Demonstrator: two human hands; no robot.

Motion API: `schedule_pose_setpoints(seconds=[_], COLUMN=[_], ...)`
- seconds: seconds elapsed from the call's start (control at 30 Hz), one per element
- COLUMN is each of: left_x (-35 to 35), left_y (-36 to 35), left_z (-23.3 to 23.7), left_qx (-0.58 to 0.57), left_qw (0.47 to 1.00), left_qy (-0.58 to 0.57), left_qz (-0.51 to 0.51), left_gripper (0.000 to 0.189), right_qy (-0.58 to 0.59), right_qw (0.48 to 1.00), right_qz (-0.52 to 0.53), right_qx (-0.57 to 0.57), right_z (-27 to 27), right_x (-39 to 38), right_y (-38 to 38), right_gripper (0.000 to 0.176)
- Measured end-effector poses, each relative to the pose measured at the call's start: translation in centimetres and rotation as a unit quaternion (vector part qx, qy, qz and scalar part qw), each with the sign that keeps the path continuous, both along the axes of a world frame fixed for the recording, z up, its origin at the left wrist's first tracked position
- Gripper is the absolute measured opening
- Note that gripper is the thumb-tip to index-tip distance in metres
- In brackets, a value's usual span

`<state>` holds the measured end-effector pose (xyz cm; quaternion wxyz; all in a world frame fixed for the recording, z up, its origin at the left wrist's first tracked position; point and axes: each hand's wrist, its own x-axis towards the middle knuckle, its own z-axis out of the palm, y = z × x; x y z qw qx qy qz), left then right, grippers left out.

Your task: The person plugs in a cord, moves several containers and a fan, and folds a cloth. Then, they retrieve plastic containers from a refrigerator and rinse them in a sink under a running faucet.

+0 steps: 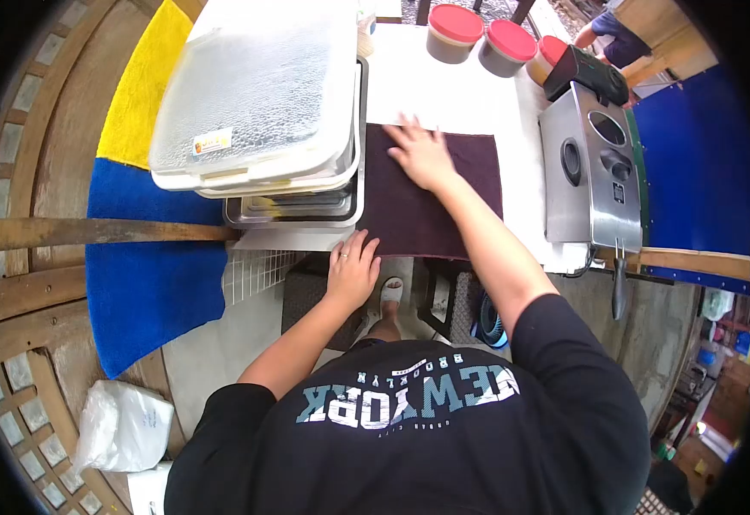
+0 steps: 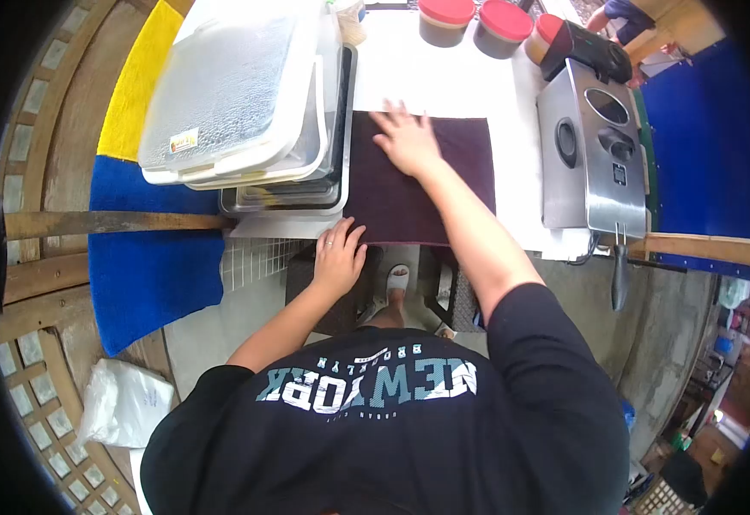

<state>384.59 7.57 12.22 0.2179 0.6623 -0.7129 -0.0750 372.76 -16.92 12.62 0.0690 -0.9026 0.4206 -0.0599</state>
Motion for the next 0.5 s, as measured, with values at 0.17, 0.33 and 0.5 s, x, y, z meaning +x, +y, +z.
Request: schedule_pose_setpoints(seconds=[0.17, 0.33, 0.5], left_x=[1.5, 2.4, 1.7], left_y=[0.8, 0.8, 0.7], left_z=[-0.2, -0.9, -0.4], left_qx=[0.012, -0.011, 0.013], left_qw=[0.998, 0.997, 0.998], left_qy=[-0.008, -0.023, -0.006], left_qz=[-0.057, -0.073, -0.069], left_gripper=[0.029, 0.030, 0.033], right_qy=[0.059, 0.126, 0.057], right_qw=[0.980, 0.978, 0.982], right_qz=[-0.189, -0.160, -0.175], right_qx=[0.031, 0.041, -0.040], right_z=[0.1, 0.0, -0.4], right_x=[-12.1, -14.7, -15.2], right_y=[-0.4, -0.5, 1.2], right_gripper=[0.051, 0.055, 0.058])
